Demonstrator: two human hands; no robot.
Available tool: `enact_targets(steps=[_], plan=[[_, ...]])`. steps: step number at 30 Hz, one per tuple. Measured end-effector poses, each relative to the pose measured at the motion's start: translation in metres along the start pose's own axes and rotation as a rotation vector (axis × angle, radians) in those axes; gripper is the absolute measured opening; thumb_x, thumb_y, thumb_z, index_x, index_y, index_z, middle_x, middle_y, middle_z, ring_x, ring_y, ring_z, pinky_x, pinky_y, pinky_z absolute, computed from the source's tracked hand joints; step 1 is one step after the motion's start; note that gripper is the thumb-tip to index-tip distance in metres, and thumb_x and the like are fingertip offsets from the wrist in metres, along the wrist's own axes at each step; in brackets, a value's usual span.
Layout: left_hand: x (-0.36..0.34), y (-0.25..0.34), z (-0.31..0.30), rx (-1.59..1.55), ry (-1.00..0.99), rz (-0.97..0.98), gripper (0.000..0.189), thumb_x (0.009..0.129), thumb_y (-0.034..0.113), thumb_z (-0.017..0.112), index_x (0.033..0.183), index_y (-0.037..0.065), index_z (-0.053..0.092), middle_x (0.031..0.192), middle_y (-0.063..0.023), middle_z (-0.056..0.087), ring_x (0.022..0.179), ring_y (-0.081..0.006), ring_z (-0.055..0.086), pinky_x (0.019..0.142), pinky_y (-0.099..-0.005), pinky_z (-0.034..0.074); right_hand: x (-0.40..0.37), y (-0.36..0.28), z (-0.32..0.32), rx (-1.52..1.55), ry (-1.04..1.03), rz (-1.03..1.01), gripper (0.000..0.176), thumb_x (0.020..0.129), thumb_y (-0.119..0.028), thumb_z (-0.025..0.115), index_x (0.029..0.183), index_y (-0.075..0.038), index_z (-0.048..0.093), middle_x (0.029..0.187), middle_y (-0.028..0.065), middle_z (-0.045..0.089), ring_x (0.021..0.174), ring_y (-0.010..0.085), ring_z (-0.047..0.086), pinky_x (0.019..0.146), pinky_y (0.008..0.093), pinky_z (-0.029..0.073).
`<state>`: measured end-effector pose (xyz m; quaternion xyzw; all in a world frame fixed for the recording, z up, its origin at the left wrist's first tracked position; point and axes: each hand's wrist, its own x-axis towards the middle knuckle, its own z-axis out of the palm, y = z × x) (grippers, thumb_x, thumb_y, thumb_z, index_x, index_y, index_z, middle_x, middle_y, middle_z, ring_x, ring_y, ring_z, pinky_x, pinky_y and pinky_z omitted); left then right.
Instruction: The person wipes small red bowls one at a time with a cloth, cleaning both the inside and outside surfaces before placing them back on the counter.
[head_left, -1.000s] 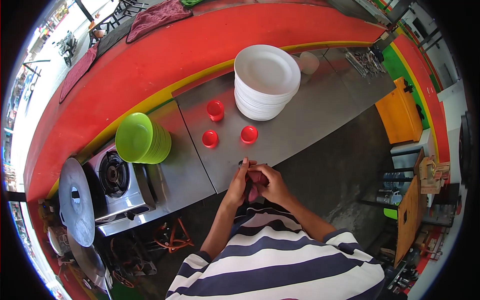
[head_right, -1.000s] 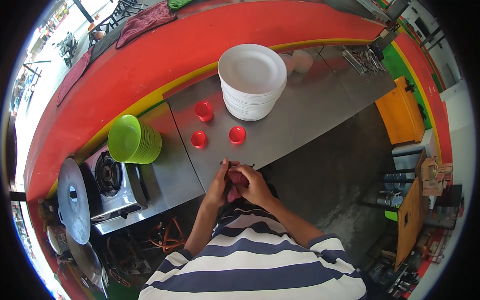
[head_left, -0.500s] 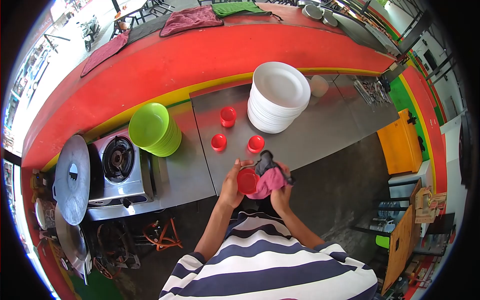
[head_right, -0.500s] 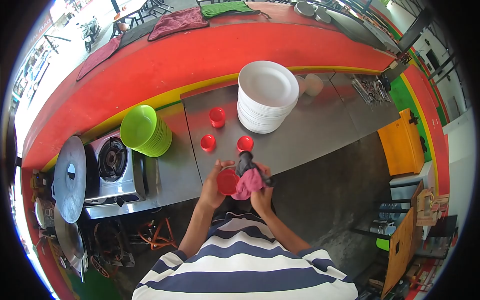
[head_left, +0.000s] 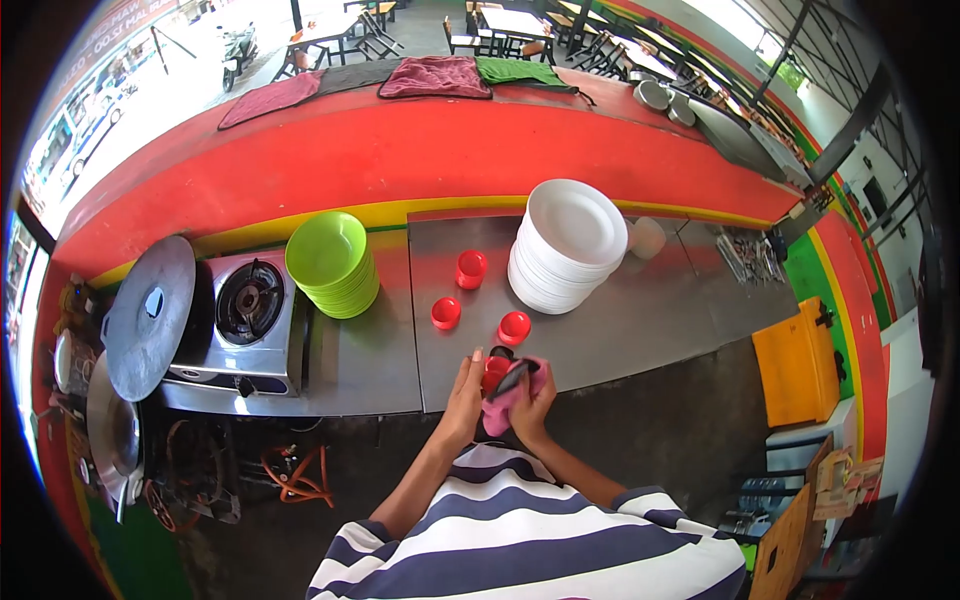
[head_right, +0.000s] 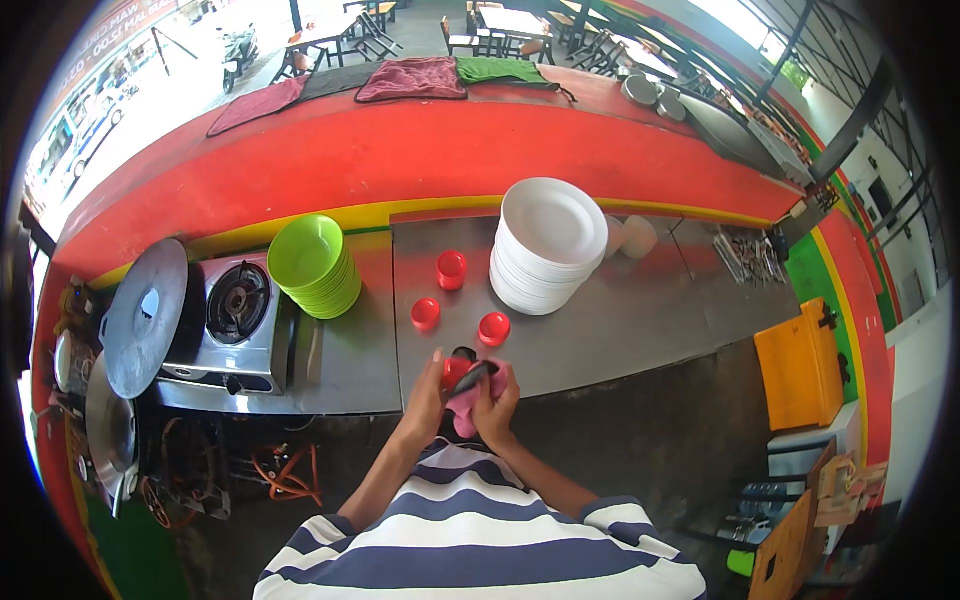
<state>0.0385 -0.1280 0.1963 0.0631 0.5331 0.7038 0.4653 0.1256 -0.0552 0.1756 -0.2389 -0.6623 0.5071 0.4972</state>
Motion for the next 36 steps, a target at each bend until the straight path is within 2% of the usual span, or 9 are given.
enact_targets(steps=[5,8,17,20,26,28,30,32,36], plan=[[-0.016,0.0,0.005,-0.143,-0.09,0.183,0.029,0.103,0.029,0.053,0.105,0.0,0.057,0.095,-0.0021,0.061,0.085,-0.0069,0.057,0.075,-0.0229,0.049,0.025,0.008,-0.002,0.337,0.007,0.347,0.013,0.099,-0.016,0.055,0.099,-0.004,0.06,0.09,-0.0011,0.061,0.082,0.0067,0.055,0.076,0.0244,0.046],[-0.015,0.0,0.0,0.168,-0.07,0.309,0.031,0.103,0.029,0.054,0.098,0.0,0.061,0.085,0.0008,0.061,0.081,-0.0048,0.056,0.073,-0.0219,0.048,0.02,0.013,-0.011,0.384,-0.078,0.426,0.013,0.1,-0.016,0.055,0.099,-0.004,0.061,0.09,-0.0018,0.062,0.084,0.0059,0.055,0.077,0.0235,0.047],[-0.015,-0.005,0.035,0.475,-0.264,0.105,0.036,0.1,0.033,0.06,0.085,0.001,0.066,0.069,0.0064,0.056,0.064,-0.0018,0.045,0.057,-0.0196,0.038,0.007,0.014,-0.098,0.408,-0.302,0.608,0.012,0.099,-0.009,0.056,0.109,-0.003,0.059,0.097,-0.0001,0.064,0.088,0.0064,0.059,0.08,0.0233,0.049],[-0.011,-0.03,0.056,0.266,-0.175,0.1,0.038,0.099,0.035,0.06,0.08,0.003,0.067,0.066,0.0067,0.055,0.059,-0.0013,0.044,0.053,-0.0194,0.036,0.014,0.007,-0.128,0.617,-0.374,0.701,0.019,0.097,-0.007,0.058,0.115,-0.003,0.057,0.102,0.0004,0.063,0.092,0.0078,0.06,0.084,0.0234,0.049],[-0.025,-0.076,0.13,-0.047,0.1,0.006,0.039,0.1,0.037,0.058,0.08,0.005,0.068,0.066,0.0056,0.058,0.055,-0.002,0.046,0.05,-0.0205,0.036,0.037,0.004,-0.193,0.345,-0.598,0.511,0.026,0.095,-0.006,0.061,0.12,-0.005,0.053,0.105,0.0049,0.064,0.095,0.0116,0.063,0.083,0.0264,0.053],[-0.032,-0.088,0.138,-0.043,-0.016,-0.008,0.044,0.101,0.04,0.053,0.107,-0.002,0.064,0.092,-0.0056,0.067,0.078,-0.0104,0.063,0.071,-0.0246,0.052,0.043,-0.003,-0.211,0.457,-0.522,0.738,0.025,0.095,-0.006,0.06,0.119,-0.006,0.054,0.103,0.0063,0.064,0.092,0.014,0.065,0.078,0.0285,0.056],[-0.042,-0.091,0.157,-0.155,0.091,-0.105,0.041,0.103,0.037,0.051,0.116,0.0,0.061,0.104,-0.0078,0.068,0.091,-0.0142,0.066,0.081,-0.0288,0.054,0.047,0.001,-0.224,0.57,-0.453,0.854,0.025,0.095,-0.006,0.06,0.119,-0.006,0.054,0.101,0.0072,0.065,0.089,0.016,0.067,0.073,0.0303,0.058],[-0.046,-0.103,0.166,-0.25,0.033,0.009,0.038,0.104,0.034,0.048,0.12,0.001,0.059,0.111,-0.0082,0.067,0.097,-0.0159,0.066,0.084,-0.0312,0.055,0.044,0.017,-0.23,0.695,-0.378,0.863,0.024,0.095,-0.006,0.059,0.118,-0.006,0.053,0.099,0.0077,0.065,0.086,0.0177,0.068,0.068,0.0316,0.059],[-0.06,-0.11,0.175,-0.268,0.095,0.158,0.032,0.105,0.027,0.047,0.121,0.003,0.06,0.112,-0.0078,0.068,0.102,-0.0172,0.066,0.09,-0.0325,0.054,0.053,0.025,-0.236,0.912,-0.521,0.838,0.033,0.092,-0.003,0.063,0.122,-0.006,0.052,0.111,0.0079,0.061,0.097,0.0163,0.064,0.083,0.0301,0.055]])
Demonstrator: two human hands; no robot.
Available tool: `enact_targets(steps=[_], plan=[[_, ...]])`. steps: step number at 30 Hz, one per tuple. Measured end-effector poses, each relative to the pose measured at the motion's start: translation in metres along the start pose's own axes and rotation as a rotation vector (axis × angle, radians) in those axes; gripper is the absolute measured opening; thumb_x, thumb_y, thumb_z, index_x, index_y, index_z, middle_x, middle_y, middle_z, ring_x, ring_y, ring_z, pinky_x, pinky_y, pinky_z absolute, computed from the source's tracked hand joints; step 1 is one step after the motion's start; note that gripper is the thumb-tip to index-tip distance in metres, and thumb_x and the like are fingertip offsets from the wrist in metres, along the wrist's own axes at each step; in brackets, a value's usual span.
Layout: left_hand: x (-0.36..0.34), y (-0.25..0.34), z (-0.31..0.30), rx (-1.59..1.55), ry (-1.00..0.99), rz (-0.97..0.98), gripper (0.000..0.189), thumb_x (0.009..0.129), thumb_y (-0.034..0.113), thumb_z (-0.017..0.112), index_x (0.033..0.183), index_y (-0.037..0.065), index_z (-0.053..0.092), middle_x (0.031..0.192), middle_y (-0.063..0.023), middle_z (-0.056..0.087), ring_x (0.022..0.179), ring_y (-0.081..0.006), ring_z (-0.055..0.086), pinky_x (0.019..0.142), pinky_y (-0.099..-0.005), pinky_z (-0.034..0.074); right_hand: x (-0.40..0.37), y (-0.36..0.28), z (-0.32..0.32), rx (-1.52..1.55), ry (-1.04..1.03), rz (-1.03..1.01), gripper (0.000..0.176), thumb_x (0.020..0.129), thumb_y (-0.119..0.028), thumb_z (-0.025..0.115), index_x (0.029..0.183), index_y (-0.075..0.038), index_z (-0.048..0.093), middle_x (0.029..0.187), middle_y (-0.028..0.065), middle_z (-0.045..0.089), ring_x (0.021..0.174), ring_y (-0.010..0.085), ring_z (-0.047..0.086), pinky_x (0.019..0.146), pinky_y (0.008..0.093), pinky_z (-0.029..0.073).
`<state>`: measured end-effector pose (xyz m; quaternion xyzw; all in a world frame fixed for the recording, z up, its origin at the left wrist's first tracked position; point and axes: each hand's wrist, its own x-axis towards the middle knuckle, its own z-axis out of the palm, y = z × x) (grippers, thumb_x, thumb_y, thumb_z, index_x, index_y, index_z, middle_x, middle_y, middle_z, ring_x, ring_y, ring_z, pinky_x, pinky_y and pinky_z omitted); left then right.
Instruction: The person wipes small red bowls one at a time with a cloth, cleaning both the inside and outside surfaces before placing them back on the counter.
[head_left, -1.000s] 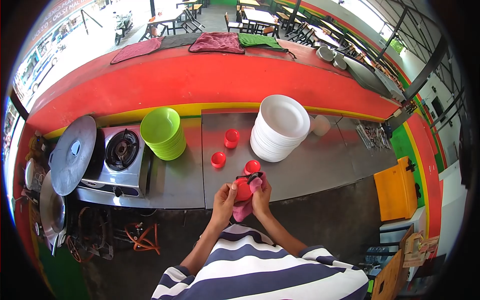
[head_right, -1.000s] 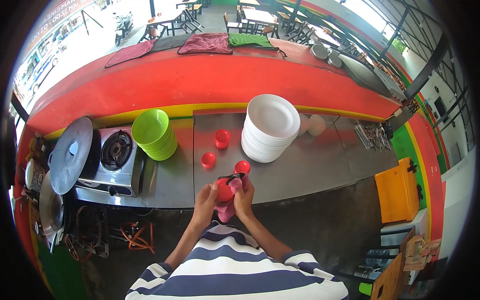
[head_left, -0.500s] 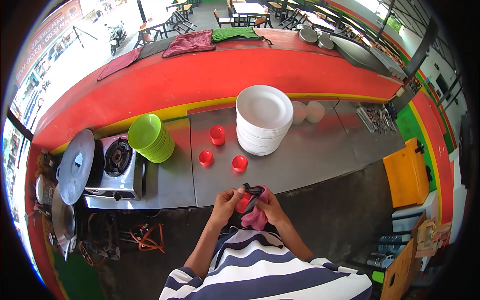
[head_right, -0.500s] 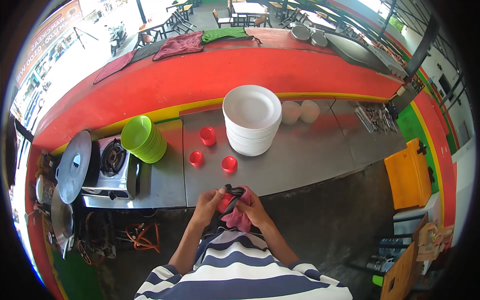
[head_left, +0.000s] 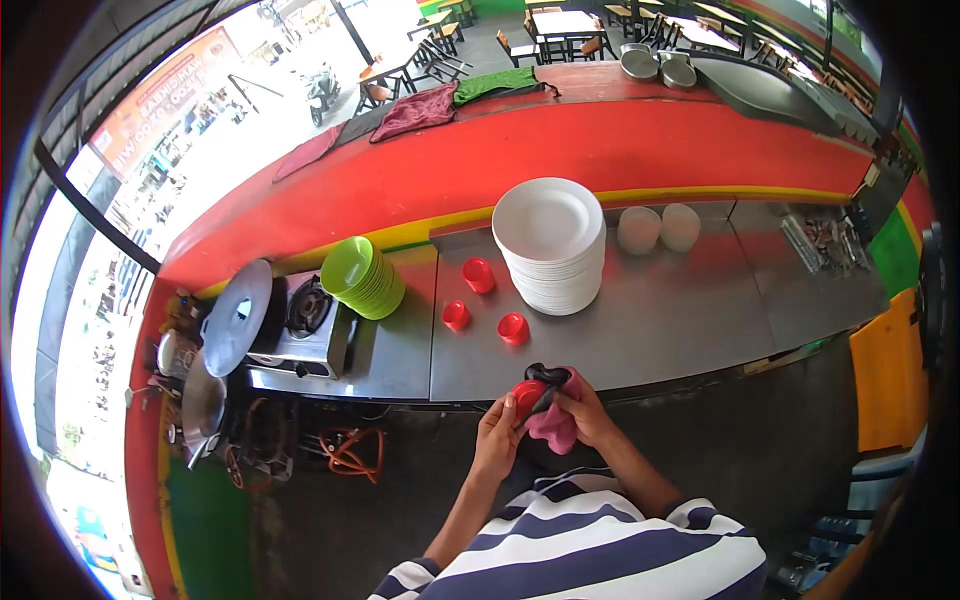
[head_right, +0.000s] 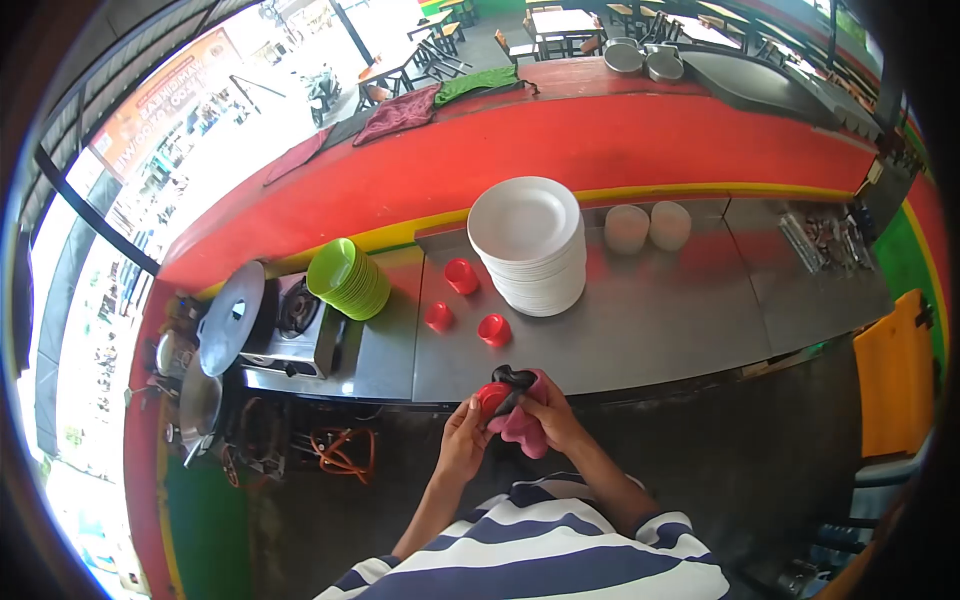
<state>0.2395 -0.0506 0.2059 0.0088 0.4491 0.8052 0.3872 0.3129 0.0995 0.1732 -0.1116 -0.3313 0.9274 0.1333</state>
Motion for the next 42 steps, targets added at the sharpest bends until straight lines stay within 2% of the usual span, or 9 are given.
enact_targets(steps=[4,8,11,14,20,27,32,35,42], plan=[[-0.013,-0.025,-0.012,0.288,0.04,0.076,0.034,0.104,0.028,0.051,0.119,0.0,0.062,0.107,-0.0062,0.069,0.099,-0.0119,0.064,0.087,-0.0279,0.051,-0.022,-0.011,-0.015,-0.611,-0.171,-0.079,0.045,0.085,-0.004,0.071,0.125,-0.009,0.051,0.107,0.0051,0.061,0.099,0.0141,0.062,0.086,0.0291,0.052],[-0.023,-0.049,0.014,0.536,0.093,0.077,0.037,0.103,0.029,0.053,0.119,-0.003,0.064,0.104,-0.0046,0.068,0.096,-0.0072,0.06,0.084,-0.0231,0.048,-0.049,-0.022,-0.023,-0.431,0.056,0.224,0.036,0.091,-0.008,0.066,0.124,-0.009,0.051,0.092,0.0038,0.062,0.07,0.01,0.062,0.057,0.0239,0.052],[-0.021,-0.062,0.026,0.455,0.053,0.044,0.037,0.104,0.028,0.052,0.121,-0.003,0.061,0.108,-0.0058,0.067,0.096,-0.0084,0.061,0.087,-0.0235,0.047,-0.045,-0.007,-0.054,-0.385,0.122,0.123,0.033,0.093,-0.011,0.064,0.123,-0.008,0.051,0.091,0.004,0.062,0.069,0.0093,0.062,0.057,0.0214,0.051],[-0.018,-0.075,0.041,0.236,0.011,0.099,0.037,0.103,0.028,0.052,0.123,-0.003,0.06,0.111,-0.0064,0.066,0.095,-0.0093,0.061,0.086,-0.0243,0.049,-0.044,-0.033,-0.053,-0.264,0.063,0.157,0.036,0.091,-0.01,0.066,0.123,-0.007,0.05,0.098,0.0051,0.062,0.083,0.0109,0.063,0.071,0.0244,0.053],[-0.013,-0.08,0.026,0.172,0.083,0.15,0.034,0.102,0.027,0.055,0.118,-0.002,0.062,0.107,-0.0061,0.067,0.094,-0.0103,0.063,0.087,-0.0249,0.049,-0.04,-0.017,-0.048,-0.684,-0.053,-0.271,0.035,0.089,-0.001,0.064,0.121,-0.007,0.05,0.111,0.0063,0.059,0.095,0.0114,0.06,0.08,0.026,0.051],[-0.006,-0.068,0.032,0.36,0.027,0.207,0.032,0.102,0.026,0.054,0.115,-0.002,0.063,0.104,-0.007,0.068,0.093,-0.0118,0.064,0.087,-0.0259,0.05,-0.023,-0.013,-0.051,-0.263,0.111,0.207,0.04,0.087,-0.001,0.066,0.124,-0.006,0.051,0.11,0.0058,0.06,0.104,0.0137,0.058,0.093,0.0283,0.046],[0.018,-0.055,0.012,-0.106,0.089,0.094,0.033,0.103,0.027,0.053,0.113,-0.002,0.063,0.102,-0.007,0.068,0.09,-0.0118,0.065,0.085,-0.0267,0.051,-0.004,-0.014,-0.028,-0.599,-0.076,-0.239,0.035,0.089,-0.003,0.064,0.122,-0.005,0.053,0.112,0.0074,0.06,0.103,0.0134,0.059,0.093,0.0288,0.047],[0.031,-0.05,-0.006,0.027,0.07,0.073,0.035,0.102,0.029,0.053,0.114,-0.003,0.062,0.104,-0.0072,0.067,0.092,-0.0126,0.065,0.086,-0.0281,0.053,0.015,0.004,-0.024,-0.764,0.033,-0.334,0.035,0.089,-0.004,0.063,0.123,-0.005,0.053,0.11,0.0073,0.061,0.102,0.0139,0.059,0.092,0.0287,0.047],[0.073,-0.007,-0.032,0.286,-0.012,0.016,0.036,0.103,0.027,0.052,0.117,-0.005,0.06,0.11,-0.0116,0.065,0.104,-0.0177,0.063,0.096,-0.0326,0.05,0.068,0.021,-0.023,-0.428,0.265,0.066,0.023,0.096,-0.014,0.052,0.116,-0.003,0.057,0.099,0.0068,0.063,0.086,0.0139,0.062,0.074,0.0285,0.053]])
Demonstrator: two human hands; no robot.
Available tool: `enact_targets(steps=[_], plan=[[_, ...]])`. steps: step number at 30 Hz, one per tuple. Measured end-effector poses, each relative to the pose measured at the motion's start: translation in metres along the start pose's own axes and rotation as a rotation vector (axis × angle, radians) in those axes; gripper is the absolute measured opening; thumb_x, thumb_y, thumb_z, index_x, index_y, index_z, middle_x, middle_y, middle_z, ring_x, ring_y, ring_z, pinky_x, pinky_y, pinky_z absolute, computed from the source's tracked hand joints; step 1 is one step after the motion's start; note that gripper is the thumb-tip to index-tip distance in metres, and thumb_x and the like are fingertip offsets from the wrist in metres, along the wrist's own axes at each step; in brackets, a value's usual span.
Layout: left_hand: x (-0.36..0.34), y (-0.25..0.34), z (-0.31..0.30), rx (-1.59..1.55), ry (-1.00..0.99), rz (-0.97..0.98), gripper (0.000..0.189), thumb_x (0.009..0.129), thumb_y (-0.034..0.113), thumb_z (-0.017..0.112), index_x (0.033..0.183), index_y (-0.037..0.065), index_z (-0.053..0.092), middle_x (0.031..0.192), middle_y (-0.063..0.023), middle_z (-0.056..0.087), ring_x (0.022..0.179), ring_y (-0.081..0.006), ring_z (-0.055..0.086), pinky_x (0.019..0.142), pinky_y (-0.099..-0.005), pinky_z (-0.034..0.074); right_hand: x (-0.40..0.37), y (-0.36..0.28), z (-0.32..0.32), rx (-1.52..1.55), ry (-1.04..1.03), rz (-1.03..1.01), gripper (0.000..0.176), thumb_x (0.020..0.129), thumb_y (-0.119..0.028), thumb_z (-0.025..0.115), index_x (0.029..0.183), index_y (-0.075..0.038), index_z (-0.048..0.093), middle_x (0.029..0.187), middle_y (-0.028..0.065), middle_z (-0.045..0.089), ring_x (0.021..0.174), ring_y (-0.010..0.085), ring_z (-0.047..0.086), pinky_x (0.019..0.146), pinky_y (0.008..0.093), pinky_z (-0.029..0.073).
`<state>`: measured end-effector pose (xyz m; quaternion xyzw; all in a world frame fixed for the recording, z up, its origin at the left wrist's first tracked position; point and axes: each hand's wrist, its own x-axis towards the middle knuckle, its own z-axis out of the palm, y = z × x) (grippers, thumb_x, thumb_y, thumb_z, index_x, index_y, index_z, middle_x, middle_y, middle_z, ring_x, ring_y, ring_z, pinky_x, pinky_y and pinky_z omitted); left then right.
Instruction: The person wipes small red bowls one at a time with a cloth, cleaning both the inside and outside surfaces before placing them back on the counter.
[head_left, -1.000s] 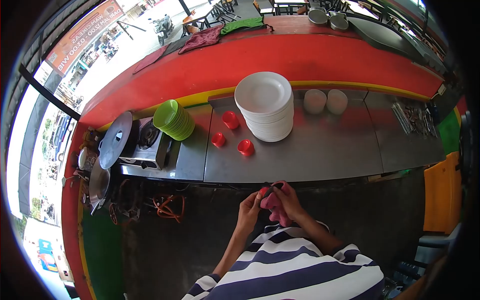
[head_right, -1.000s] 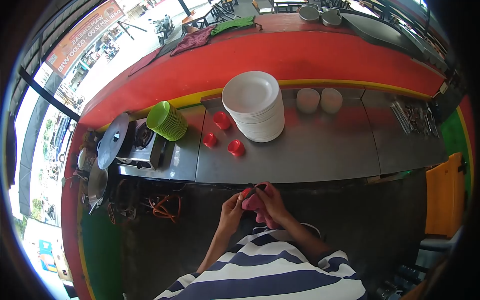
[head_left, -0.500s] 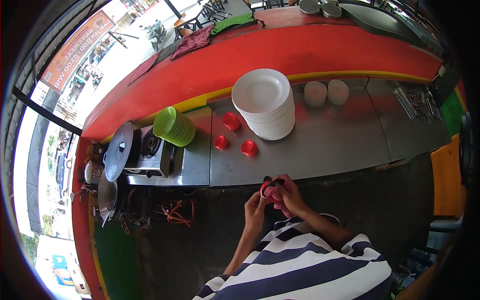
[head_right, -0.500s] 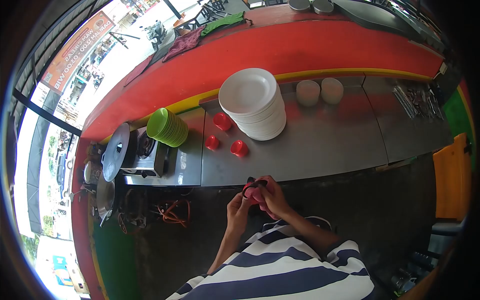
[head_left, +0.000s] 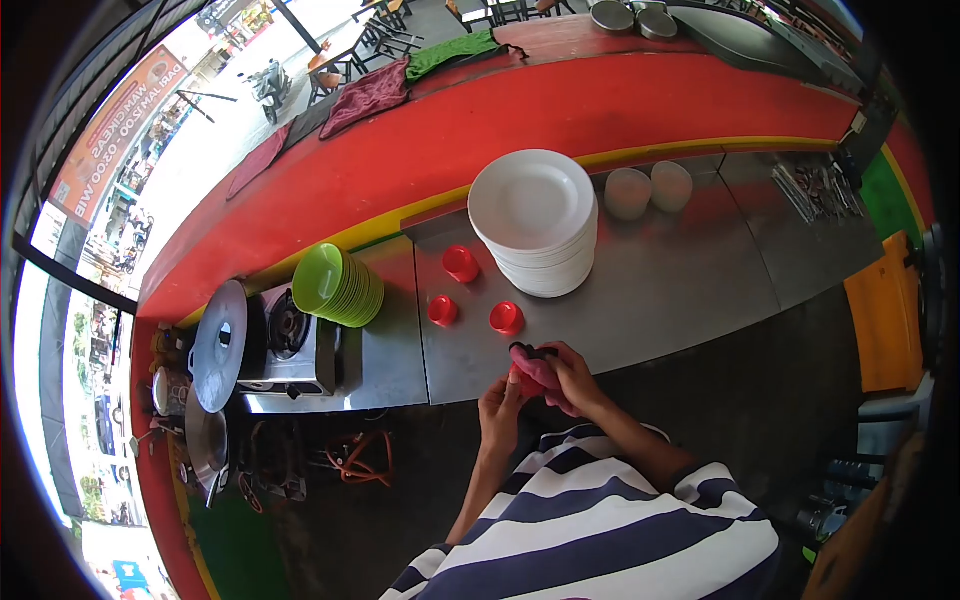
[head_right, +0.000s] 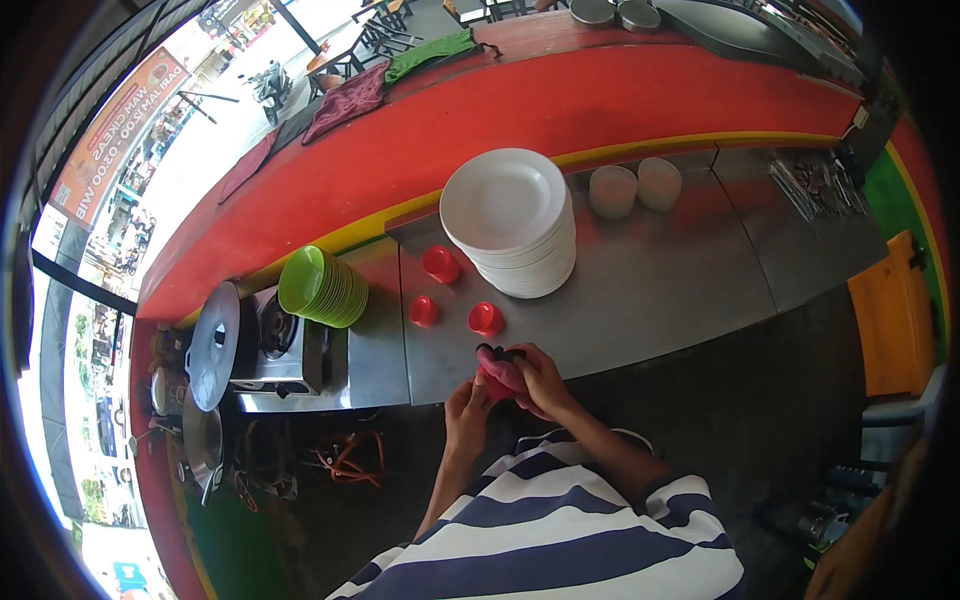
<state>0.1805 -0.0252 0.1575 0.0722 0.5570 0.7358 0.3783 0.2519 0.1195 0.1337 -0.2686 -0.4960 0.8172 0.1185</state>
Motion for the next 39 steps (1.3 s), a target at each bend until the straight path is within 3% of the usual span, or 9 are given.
enact_targets(steps=[6,10,13,16,19,22,28,34,39], plan=[[0.07,0.034,-0.039,-0.074,0.048,0.034,0.038,0.101,0.031,0.057,0.108,-0.006,0.064,0.107,-0.0086,0.066,0.099,-0.0162,0.064,0.096,-0.0327,0.051,0.025,0.023,0.007,0.047,0.315,-0.106,0.024,0.096,-0.013,0.048,0.117,-0.004,0.056,0.097,0.0094,0.063,0.068,0.0147,0.063,0.05,0.0284,0.053],[0.122,0.041,-0.065,0.854,-0.028,0.231,0.035,0.097,0.029,0.063,0.108,-0.004,0.064,0.082,-0.0123,0.07,0.08,-0.0207,0.068,0.074,-0.035,0.052,0.013,0.024,0.021,0.099,0.446,0.03,0.025,0.096,-0.014,0.049,0.117,-0.002,0.055,0.101,0.0111,0.063,0.07,0.0168,0.063,0.049,0.0301,0.056],[0.153,0.017,-0.075,1.023,-0.115,0.423,0.03,0.095,0.023,0.062,0.109,-0.003,0.063,0.074,-0.0166,0.069,0.07,-0.0318,0.068,0.066,-0.0414,0.049,0.008,0.044,0.037,0.12,0.561,0.0,0.025,0.096,-0.014,0.051,0.118,-0.002,0.055,0.101,0.0112,0.063,0.074,0.0182,0.064,0.05,0.0311,0.057],[0.169,-0.003,-0.078,1.279,-0.271,0.445,0.026,0.093,0.013,0.058,0.112,-0.003,0.063,0.094,-0.0174,0.072,0.085,-0.0383,0.067,0.076,-0.0431,0.052,-0.009,0.063,0.054,0.183,0.682,-0.041,0.025,0.096,-0.015,0.053,0.118,-0.003,0.056,0.102,0.011,0.063,0.078,0.019,0.065,0.051,0.0317,0.058],[0.19,-0.047,-0.101,1.415,-0.418,0.726,0.033,0.088,0.005,0.054,0.12,-0.001,0.061,0.118,-0.0159,0.067,0.107,-0.0345,0.064,0.091,-0.0433,0.051,-0.032,0.075,0.069,0.264,0.79,-0.062,0.025,0.096,-0.015,0.054,0.118,-0.003,0.056,0.102,0.011,0.063,0.081,0.0201,0.066,0.053,0.0329,0.059],[0.194,-0.058,-0.113,1.486,-0.468,0.73,0.042,0.086,0.003,0.054,0.128,0.001,0.057,0.139,-0.0147,0.054,0.128,-0.0309,0.051,0.105,-0.0429,0.043,-0.053,0.091,0.079,0.32,0.924,-0.114,0.028,0.095,-0.017,0.056,0.119,-0.004,0.056,0.098,0.0118,0.063,0.07,0.0202,0.064,0.05,0.0318,0.057],[0.197,-0.056,-0.118,1.477,-0.574,0.732,0.047,0.091,0.009,0.054,0.136,-0.002,0.048,0.147,-0.0178,0.044,0.138,-0.0343,0.039,0.11,-0.0478,0.036,-0.081,0.107,0.078,0.324,1.05,-0.083,0.026,0.095,-0.015,0.054,0.119,-0.004,0.056,0.092,0.0115,0.064,0.069,0.0212,0.065,0.046,0.0359,0.057],[0.185,-0.019,-0.144,1.254,-0.366,0.854,0.062,0.09,0.018,0.062,0.143,-0.002,0.038,0.152,-0.0202,0.036,0.142,-0.0394,0.03,0.116,-0.0527,0.025,-0.055,0.106,0.082,0.258,0.943,-0.093,0.026,0.095,-0.015,0.054,0.117,-0.002,0.055,0.09,0.0119,0.063,0.061,0.0208,0.063,0.044,0.0343,0.056],[0.206,-0.006,-0.208,1.493,-0.01,0.68,0.055,0.095,0.022,0.056,0.143,0.001,0.04,0.151,-0.0175,0.039,0.142,-0.0389,0.031,0.117,-0.0545,0.02,-0.031,0.096,0.099,0.217,0.789,-0.083,0.024,0.095,-0.015,0.054,0.116,-0.002,0.055,0.093,0.0132,0.063,0.061,0.0214,0.063,0.044,0.0354,0.058]])
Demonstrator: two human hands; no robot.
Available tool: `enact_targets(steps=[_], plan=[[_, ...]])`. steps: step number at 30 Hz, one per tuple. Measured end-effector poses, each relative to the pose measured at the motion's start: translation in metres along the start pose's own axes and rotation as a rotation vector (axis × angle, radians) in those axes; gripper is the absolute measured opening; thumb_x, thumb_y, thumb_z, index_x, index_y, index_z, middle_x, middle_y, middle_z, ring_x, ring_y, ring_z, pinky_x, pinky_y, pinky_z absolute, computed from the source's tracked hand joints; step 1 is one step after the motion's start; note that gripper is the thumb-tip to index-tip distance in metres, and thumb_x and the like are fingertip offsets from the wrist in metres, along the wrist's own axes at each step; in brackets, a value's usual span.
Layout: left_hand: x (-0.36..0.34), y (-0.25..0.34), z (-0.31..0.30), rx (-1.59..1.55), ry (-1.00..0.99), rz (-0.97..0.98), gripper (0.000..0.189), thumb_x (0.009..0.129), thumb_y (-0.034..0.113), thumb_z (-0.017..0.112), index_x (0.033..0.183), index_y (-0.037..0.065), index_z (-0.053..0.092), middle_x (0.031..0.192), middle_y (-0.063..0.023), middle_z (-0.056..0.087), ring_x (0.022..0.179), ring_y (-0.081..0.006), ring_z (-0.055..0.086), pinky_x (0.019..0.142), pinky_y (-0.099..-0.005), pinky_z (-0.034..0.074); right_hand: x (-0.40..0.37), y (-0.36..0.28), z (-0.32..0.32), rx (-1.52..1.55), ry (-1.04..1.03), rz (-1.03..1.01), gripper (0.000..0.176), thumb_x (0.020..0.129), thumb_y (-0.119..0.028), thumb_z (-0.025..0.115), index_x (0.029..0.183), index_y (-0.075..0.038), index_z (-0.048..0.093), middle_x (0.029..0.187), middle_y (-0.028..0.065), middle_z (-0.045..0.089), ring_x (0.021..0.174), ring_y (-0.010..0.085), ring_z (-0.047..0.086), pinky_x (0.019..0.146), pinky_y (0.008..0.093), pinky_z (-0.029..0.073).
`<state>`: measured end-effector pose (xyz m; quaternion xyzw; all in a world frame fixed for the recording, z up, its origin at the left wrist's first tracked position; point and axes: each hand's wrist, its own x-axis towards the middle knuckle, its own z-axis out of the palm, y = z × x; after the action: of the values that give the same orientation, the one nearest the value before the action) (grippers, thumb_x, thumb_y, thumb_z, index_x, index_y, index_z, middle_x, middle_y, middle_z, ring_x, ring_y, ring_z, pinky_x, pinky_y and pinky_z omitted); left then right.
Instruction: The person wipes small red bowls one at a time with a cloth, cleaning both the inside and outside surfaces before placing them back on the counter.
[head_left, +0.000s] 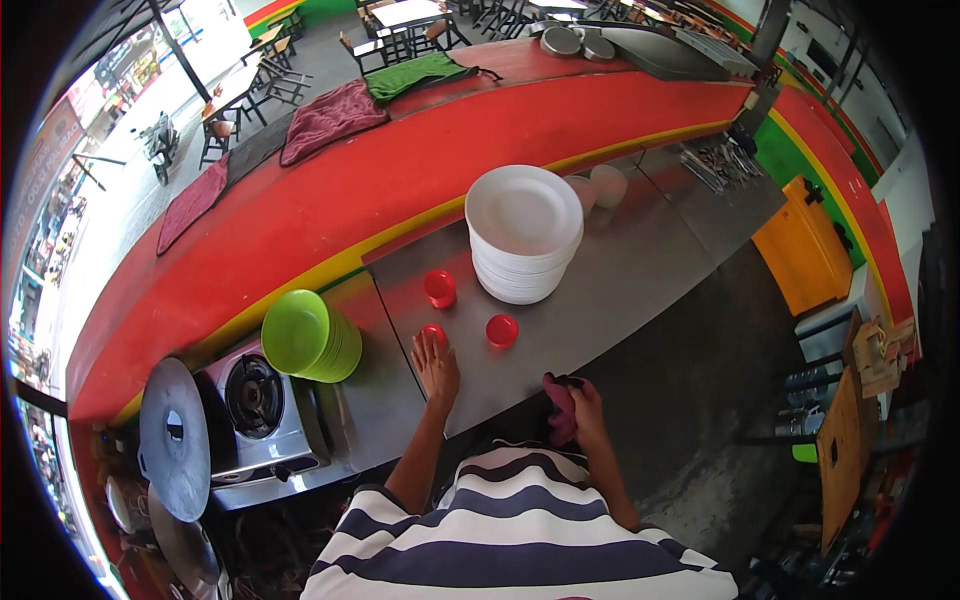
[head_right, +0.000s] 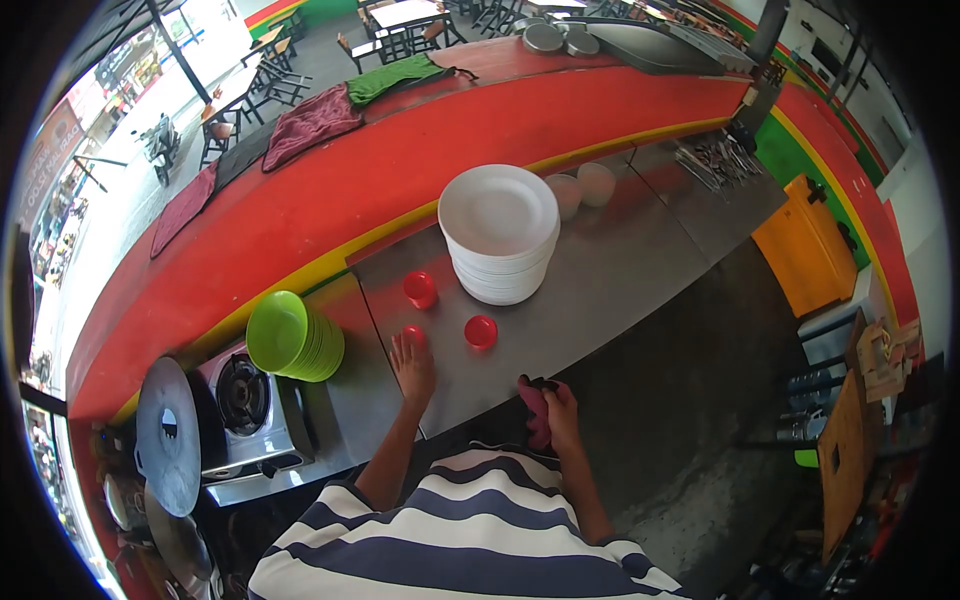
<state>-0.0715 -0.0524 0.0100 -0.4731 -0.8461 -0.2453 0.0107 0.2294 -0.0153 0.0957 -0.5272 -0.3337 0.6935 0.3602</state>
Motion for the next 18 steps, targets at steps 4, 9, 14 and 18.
enact_targets(steps=[4,9,14,18], plan=[[-0.004,-0.038,0.003,0.035,-0.213,-0.089,0.038,0.097,0.024,0.051,0.131,0.009,0.055,0.143,-0.0139,0.05,0.142,-0.0348,0.034,0.116,-0.0556,0.021,0.002,0.0,0.018,-0.08,-0.139,0.054,0.024,0.095,-0.015,0.054,0.115,-0.002,0.055,0.095,0.013,0.063,0.066,0.0211,0.064,0.045,0.0361,0.059],[-0.002,-0.051,0.007,-0.109,-0.084,-0.069,0.021,0.095,0.021,0.054,0.107,0.009,0.066,0.128,-0.0131,0.062,0.131,-0.034,0.048,0.11,-0.0504,0.033,0.012,0.009,0.025,-0.166,-0.184,-0.009,0.025,0.095,-0.015,0.057,0.116,-0.002,0.055,0.096,0.012,0.063,0.07,0.021,0.066,0.047,0.0365,0.059],[-0.002,-0.031,-0.008,-0.339,0.259,-0.033,0.014,0.097,0.015,0.055,0.102,0.005,0.064,0.11,-0.0188,0.066,0.11,-0.0352,0.061,0.095,-0.0427,0.047,-0.005,-0.008,0.021,-0.141,-0.128,0.012,0.023,0.097,-0.016,0.056,0.116,-0.003,0.055,0.099,0.0107,0.063,0.076,0.0209,0.066,0.057,0.0366,0.06],[-0.005,0.016,-0.04,-0.772,0.336,-0.357,0.022,0.103,0.021,0.051,0.095,0.002,0.057,0.081,-0.0074,0.061,0.075,-0.0172,0.058,0.069,-0.03,0.048,-0.006,-0.002,0.006,0.272,-0.081,-0.06,0.025,0.099,-0.021,0.053,0.12,-0.006,0.053,0.106,0.0085,0.062,0.094,0.0201,0.064,0.078,0.037,0.056]])
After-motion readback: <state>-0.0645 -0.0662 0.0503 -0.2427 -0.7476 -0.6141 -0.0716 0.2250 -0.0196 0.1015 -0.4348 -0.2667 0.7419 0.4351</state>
